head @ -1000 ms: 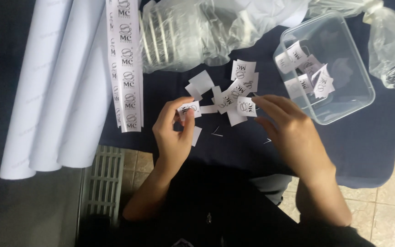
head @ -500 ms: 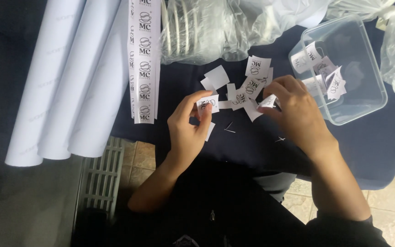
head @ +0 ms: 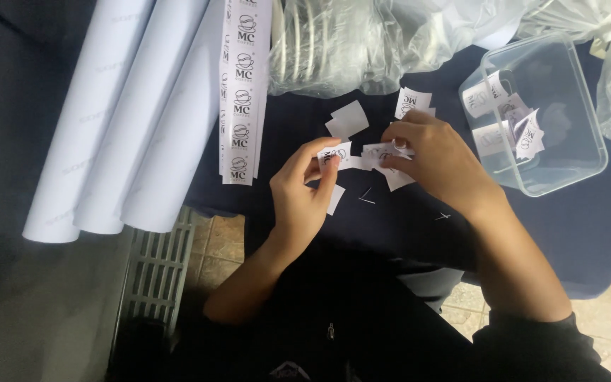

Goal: Cutting individual paper labels from a long strip using scissors and placing them into a plastic container

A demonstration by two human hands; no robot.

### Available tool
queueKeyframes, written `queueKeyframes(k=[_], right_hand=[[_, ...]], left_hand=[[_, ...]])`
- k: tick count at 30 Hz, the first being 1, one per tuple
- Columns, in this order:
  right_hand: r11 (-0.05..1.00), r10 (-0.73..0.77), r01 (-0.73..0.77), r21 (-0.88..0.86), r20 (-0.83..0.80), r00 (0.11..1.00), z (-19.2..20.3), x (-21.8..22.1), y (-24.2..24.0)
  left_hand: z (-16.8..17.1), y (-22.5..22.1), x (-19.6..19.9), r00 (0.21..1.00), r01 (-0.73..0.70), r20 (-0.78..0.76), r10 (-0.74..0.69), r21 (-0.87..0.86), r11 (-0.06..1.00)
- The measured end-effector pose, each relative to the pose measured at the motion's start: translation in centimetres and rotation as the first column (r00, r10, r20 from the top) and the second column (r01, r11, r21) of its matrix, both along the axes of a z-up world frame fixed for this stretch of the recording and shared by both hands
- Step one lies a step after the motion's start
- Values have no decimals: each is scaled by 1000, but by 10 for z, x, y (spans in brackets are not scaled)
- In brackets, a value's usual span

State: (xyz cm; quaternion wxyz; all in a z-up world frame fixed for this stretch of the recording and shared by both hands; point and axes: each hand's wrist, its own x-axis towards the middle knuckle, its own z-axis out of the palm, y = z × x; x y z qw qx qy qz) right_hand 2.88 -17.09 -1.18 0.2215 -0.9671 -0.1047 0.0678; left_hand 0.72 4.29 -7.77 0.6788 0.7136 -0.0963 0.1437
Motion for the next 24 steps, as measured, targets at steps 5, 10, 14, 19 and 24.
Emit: queueKeyframes(k=[5, 10, 14, 19, 24], right_hand=[[998, -32, 29, 49, 66, 997, 11, 0, -5], [997, -1, -13, 72, 185, 983, 38, 1, -19], [995, -99, 94, 42, 136, 986, 45, 5, -33], [995, 54, -63, 78, 110, 992, 35, 12, -21], [996, -39, 41, -77, 21, 999, 25, 29, -6]], left_hand=[[1, 1, 0, 1000, 11, -27, -11, -16, 1000], [16, 8, -1, 999, 46, 11, -47, 45, 998], [15, 7, -1, 999, 51, 1, -52, 45, 998], [10, 4, -1, 998, 59, 6, -60, 50, 997], [-2, 1, -1, 1000, 6, -7, -6, 12, 1000]])
